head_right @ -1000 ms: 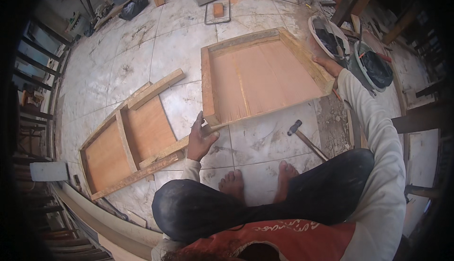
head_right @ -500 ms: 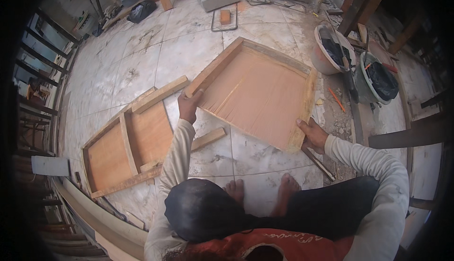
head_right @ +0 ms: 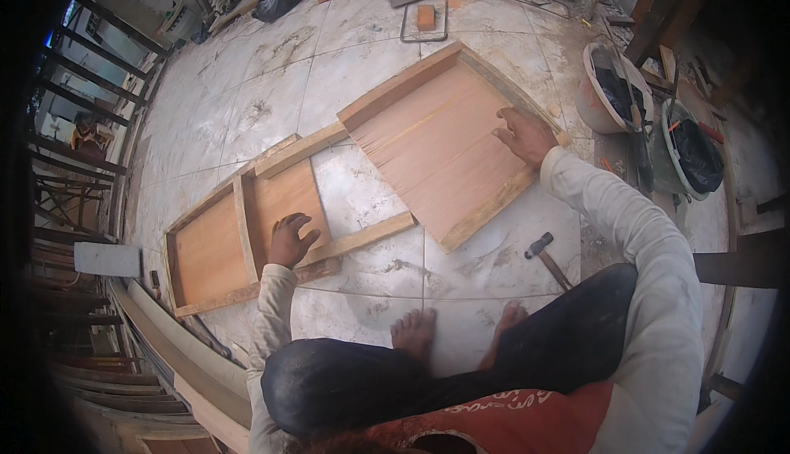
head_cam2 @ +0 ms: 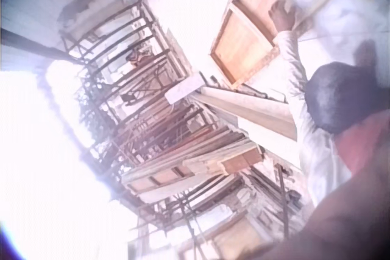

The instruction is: The person assembles a rectangular wooden frame by positioning wood pieces together and hammering nails into the joints to secure the structure.

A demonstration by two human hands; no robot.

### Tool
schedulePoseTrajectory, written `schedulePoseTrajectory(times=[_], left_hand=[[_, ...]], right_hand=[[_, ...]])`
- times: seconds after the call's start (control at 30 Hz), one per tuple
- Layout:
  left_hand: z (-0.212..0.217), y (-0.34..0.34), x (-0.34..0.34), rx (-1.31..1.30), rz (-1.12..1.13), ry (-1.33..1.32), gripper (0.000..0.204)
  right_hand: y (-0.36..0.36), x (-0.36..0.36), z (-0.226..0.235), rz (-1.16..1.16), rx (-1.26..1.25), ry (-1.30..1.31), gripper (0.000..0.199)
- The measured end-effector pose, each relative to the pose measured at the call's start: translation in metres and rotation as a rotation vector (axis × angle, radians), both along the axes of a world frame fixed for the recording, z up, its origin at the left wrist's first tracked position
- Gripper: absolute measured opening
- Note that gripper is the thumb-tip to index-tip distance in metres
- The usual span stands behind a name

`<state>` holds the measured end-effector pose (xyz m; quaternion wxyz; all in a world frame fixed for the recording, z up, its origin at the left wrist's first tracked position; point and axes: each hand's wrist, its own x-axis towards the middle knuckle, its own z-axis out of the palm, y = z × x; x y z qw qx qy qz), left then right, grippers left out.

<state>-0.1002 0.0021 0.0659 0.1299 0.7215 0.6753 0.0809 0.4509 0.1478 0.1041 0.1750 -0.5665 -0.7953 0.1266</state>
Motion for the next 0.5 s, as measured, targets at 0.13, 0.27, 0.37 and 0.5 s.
schedulePoseTrajectory(times=[0.13, 0.27, 0.37, 0.5], left_hand=[[0.003, -0.034, -0.092, -0.123, 0.2, 0.174, 0.068], [0.02, -0.004, -0.083, -0.383, 0.397, 0.38, 0.084], [0.003, -0.012, -0.125, -0.285, 0.542, 0.441, 0.096], [-0.039, -0.003, -0.121, -0.155, 0.916, 0.311, 0.101]], right_hand=[[0.058, 0.037, -0.039, -0.229, 0.292, -0.296, 0.073], [0.071, 0.096, -0.068, -0.343, -0.309, -0.297, 0.073], [0.055, 0.08, -0.068, -0.3, -0.335, -0.277, 0.065], [0.025, 0.099, -0.063, -0.332, -0.319, -0.31, 0.054]])
